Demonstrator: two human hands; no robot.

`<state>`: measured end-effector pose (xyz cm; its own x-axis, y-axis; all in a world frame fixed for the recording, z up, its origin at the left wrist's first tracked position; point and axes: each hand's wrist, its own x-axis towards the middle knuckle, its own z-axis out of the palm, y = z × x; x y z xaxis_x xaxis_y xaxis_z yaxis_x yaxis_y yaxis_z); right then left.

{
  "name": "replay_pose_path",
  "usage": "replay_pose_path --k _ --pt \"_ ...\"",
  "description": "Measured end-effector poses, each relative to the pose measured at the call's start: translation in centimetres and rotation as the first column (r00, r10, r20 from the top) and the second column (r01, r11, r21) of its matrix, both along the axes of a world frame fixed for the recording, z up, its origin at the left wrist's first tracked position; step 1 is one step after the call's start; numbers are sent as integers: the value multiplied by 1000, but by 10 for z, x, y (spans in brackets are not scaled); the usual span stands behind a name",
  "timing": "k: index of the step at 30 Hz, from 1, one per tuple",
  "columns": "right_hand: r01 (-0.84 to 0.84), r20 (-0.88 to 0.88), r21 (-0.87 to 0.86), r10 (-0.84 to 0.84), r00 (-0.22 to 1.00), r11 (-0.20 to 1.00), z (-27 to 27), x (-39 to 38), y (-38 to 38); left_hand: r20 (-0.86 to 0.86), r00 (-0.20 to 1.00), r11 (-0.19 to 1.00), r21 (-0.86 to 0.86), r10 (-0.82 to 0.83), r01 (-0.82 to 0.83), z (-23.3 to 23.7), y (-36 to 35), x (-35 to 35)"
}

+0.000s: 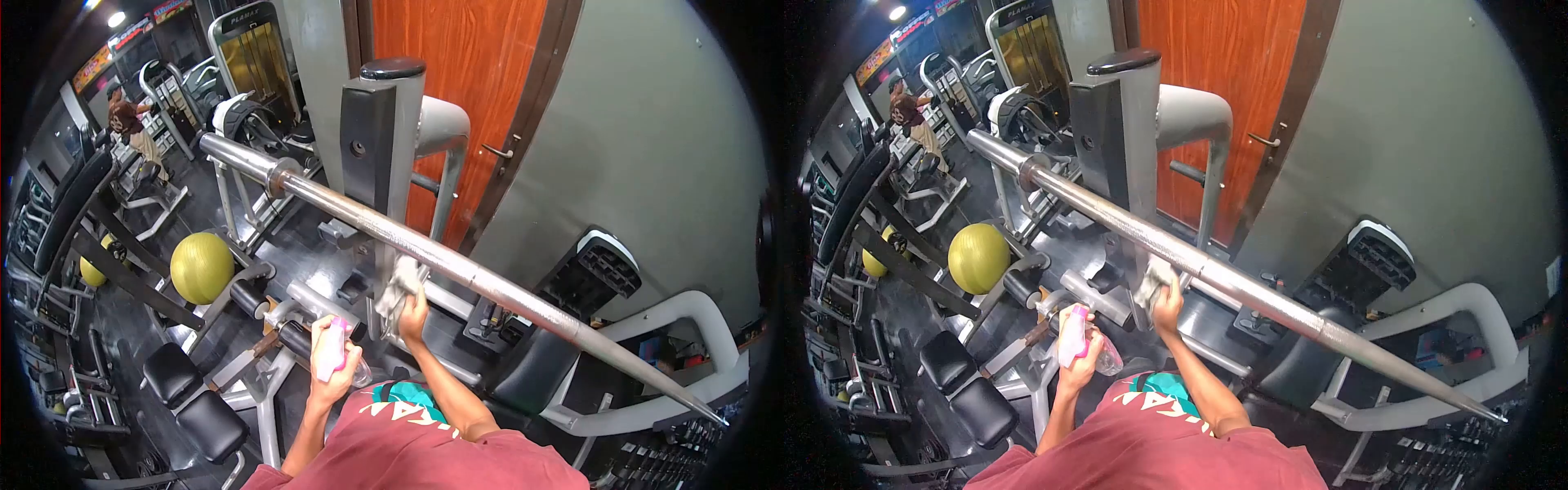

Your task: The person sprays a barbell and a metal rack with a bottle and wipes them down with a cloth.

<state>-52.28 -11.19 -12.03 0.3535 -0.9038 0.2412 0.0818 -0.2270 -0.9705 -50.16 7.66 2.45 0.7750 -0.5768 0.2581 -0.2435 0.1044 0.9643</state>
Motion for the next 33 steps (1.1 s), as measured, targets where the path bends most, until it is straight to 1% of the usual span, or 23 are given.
replay_pose_path --k 1,3,4,5,7,8,9,11,13,14,15,17,18,20,23,24,25,27,28,29,31,32,33 --pt "112 117 -142 -96 988 983 7 9 -10 -2 1000 1000 -1 -5 5 2 2 -2" --pt "78 276 114 -107 955 990 39 25 -13 43 998 998 -25 -53 54 7 6 -6" --pt "-113 208 192 72 976 975 49 26 -17 43 998 998 -23 -54 55 8 8 -7" --pt "-30 -72 -6 30 997 1000 91 24 -5 15 998 998 -18 -64 65 7 11 -9" --pt "80 -19 -375 -94 995 924 54 45 19 -14 997 997 -12 -82 82 3 19 -11" --pt "121 66 -406 -103 992 906 34 49 25 18 997 997 18 -76 75 -3 22 -12" --pt "55 7 -314 -56 998 948 14 42 33 53 996 997 44 -67 64 -3 25 -12" --pt "68 -114 -305 -107 988 950 -28 32 51 90 994 995 80 -69 62 1 37 -15" --pt "-64 -116 -164 45 992 984 -53 13 60 -15 982 974 124 -190 190 -2 48 -16" --pt "-148 -285 130 180 942 980 -32 -3 66 140 967 969 163 -212 188 -5 52 -15" --pt "-162 -272 165 203 941 973 -37 -8 71 64 965 957 161 -254 241 -9 58 -17" --pt "-178 -203 185 215 955 966 -47 -21 83 120 938 933 206 -324 296 -13 66 -17" --pt "-199 -149 202 231 961 959 -56 -29 88 113 939 933 203 -325 298 -19 68 -17" --pt "-224 -57 249 246 968 942 -48 -53 98 310 905 956 120 -291 266 -32 70 -19" --pt "-164 -19 290 177 984 943 -27 -97 109 310 917 968 61 -250 243 -40 70 -30" --pt "-117 5 335 122 992 935 -29 -112 110 93 966 969 -30 -241 245 -43 69 -39" --pt "-72 28 378 66 997 923 -26 -126 111 92 966 969 -32 -242 246 -42 69 -44" --pt "-44 66 418 18 998 907 -15 -158 109 -84 975 977 -66 -206 201 -40 68 -52" --pt "-7 66 404 -21 998 915 -13 -173 107 12 977 977 11 -211 211 -49 67 -52" --pt "29 67 390 -60 996 920 -11 -186 106 10 977 977 8 -211 211 -56 64 -55" --pt "109 12 376 -122 992 920 -15 -212 103 -121 991 989 126 -61 76 -60 56 -63" --pt "113 4 380 -124 992 918 -16 -224 101 -203 979 992 121 -20 46 -59 52 -66" --pt "150 20 412 -173 985 899 -17 -230 98 -202 979 992 120 -15 40 -60 49 -66"
